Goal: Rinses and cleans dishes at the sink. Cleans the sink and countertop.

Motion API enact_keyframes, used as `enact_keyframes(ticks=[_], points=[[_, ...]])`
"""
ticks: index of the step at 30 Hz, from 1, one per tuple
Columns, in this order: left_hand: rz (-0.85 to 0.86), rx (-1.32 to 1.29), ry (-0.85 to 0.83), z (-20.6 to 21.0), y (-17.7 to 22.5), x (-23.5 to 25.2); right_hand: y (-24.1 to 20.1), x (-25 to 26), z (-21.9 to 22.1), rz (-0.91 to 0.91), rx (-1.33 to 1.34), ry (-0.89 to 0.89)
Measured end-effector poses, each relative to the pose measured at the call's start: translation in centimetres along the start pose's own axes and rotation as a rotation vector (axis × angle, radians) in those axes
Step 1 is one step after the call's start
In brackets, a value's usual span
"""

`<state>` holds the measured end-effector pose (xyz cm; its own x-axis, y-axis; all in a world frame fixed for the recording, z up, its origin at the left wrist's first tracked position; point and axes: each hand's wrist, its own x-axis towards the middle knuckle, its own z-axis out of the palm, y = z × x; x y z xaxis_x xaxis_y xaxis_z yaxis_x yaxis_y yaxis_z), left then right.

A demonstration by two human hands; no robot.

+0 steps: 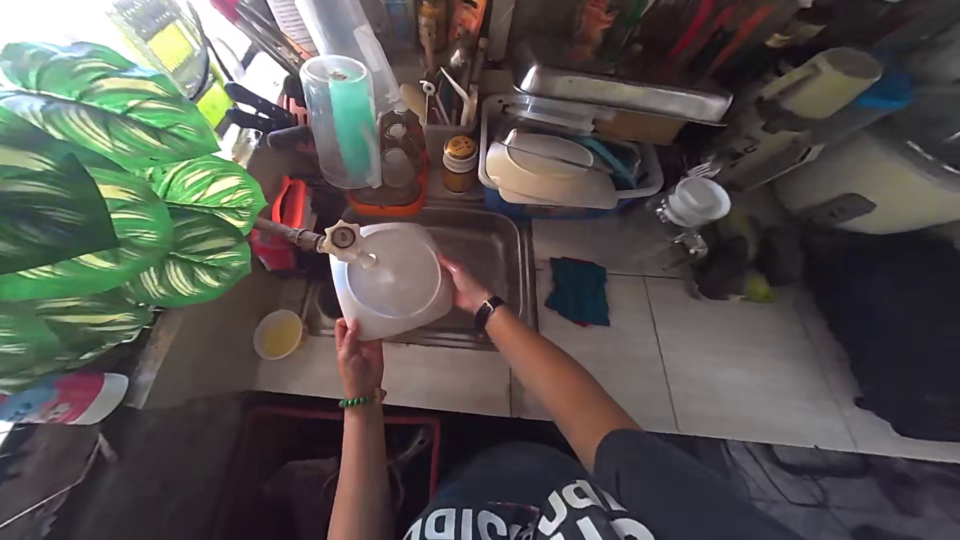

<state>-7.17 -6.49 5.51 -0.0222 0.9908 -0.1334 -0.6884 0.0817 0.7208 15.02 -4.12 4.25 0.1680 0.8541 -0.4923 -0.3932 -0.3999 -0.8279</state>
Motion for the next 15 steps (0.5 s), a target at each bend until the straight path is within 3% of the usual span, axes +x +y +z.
enact_keyframes(ticks=[2,5,8,11,15], points=[[-0.041,-0.043,0.061,-0.7,-1.5,1.0,0.0,-0.6,-0.5,-0.005,0.125,-0.005],[-0.179,-0.101,0.222,-1.4,-4.4,2.1,-1.4,-2.3,-0.7,-0.103,0.017,-0.007],[-0.322,0.141,0.250,-0.1,-7.6,2.3,-3.8,-4.6,-0.7,-0.244,-0.208,0.031],[-0.410,0.499,0.167,2.7,-8.8,2.8,-6.0,-6.9,-0.3,-0.378,-0.508,0.106],[-0.406,0.486,-0.089,7.8,-5.4,3.5,-7.3,-8.5,3.1,-0.419,-0.842,0.110]])
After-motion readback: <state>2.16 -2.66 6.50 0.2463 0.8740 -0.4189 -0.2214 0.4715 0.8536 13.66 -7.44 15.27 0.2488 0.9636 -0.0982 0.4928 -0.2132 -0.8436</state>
